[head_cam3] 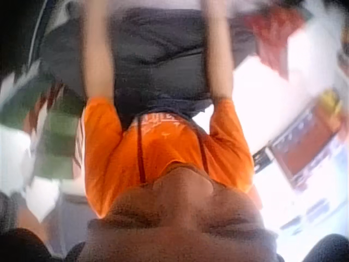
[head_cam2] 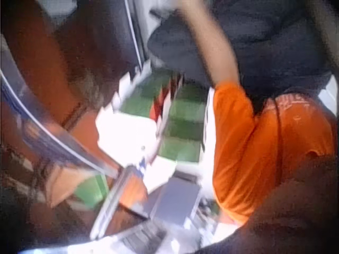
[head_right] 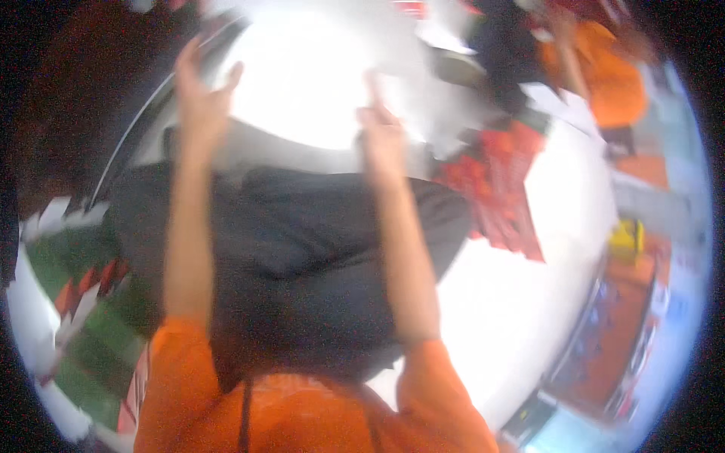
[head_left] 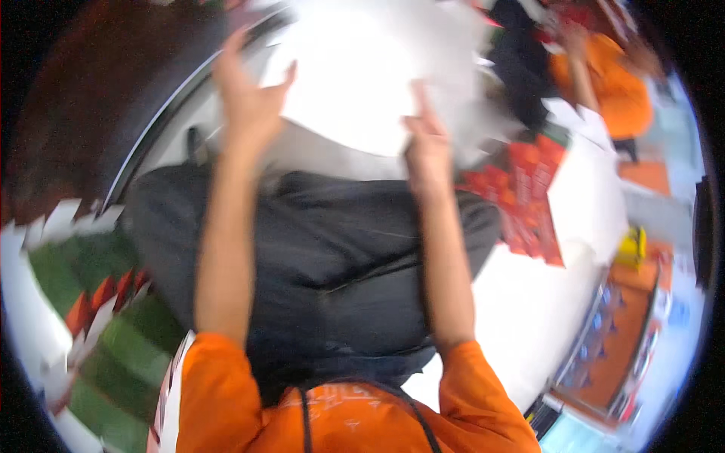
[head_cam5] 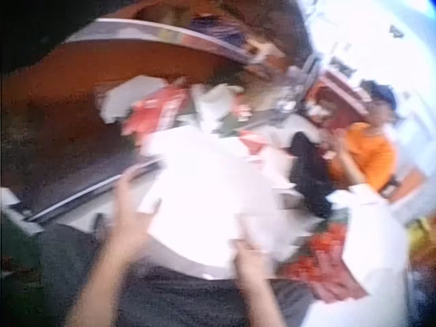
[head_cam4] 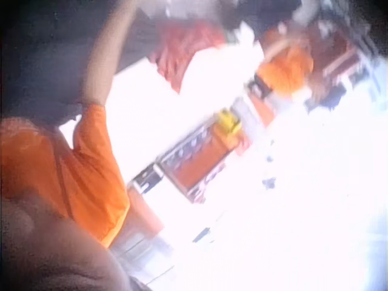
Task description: The person sits on the floor and assembles small red and white cardboard boxes. They fold the flat cardboard pieces into shape, insert a green rectangular item into each box, and then close the flaps. The person repeats this process for multiple units, stacking the finished boxes nearby.
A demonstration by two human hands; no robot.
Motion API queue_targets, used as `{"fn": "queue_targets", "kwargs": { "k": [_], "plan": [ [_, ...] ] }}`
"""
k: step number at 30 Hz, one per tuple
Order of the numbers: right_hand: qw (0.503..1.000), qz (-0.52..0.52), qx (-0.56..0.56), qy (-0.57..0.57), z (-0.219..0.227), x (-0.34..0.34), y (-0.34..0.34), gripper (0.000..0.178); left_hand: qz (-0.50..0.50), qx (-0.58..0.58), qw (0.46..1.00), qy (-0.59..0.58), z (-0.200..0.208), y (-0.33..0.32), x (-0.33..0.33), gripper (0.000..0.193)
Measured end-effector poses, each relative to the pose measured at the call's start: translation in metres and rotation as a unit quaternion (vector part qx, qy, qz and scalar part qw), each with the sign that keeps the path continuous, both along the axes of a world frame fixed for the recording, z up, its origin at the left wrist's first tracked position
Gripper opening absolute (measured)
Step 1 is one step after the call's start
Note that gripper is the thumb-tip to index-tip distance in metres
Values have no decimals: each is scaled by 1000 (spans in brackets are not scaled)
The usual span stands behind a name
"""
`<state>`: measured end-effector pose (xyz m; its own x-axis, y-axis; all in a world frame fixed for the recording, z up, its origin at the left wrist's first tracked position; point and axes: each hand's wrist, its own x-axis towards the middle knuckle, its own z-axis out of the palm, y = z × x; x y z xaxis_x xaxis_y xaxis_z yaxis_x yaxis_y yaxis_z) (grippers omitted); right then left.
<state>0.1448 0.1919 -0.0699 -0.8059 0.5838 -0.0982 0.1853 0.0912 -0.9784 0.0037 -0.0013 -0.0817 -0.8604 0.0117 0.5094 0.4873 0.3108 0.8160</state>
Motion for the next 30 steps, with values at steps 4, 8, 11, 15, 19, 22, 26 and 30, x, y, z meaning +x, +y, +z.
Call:
{"fn": "queue_targets", "kwargs": {
  "k": [4,8,11,15,19,22,26,30],
  "plan": [
    [988,50,122,87,-22,-7,5,41,-222,-57,883,-411,7,-7,5,87],
    [970,63,234,-19,19,33,19,40,-277,34,838,-468,-1,0,11,80],
    [922,-91,374,-36,90,108,43,40,-259,34,844,-469,2,-2,12,79],
    [778,-108,563,-257,126,210,125,41,-264,48,879,-395,-13,8,13,74],
    [770,-44,464,-436,151,234,140,25,-289,91,859,-412,-4,16,24,66],
    [783,-10,515,-350,160,259,143,20,-262,133,852,-434,1,18,28,63],
    [761,-29,555,-335,187,255,110,20,-266,181,897,-302,-7,23,24,56],
    [806,-155,521,-235,204,257,79,24,-205,218,928,-223,-4,12,24,60]
  ]
}}
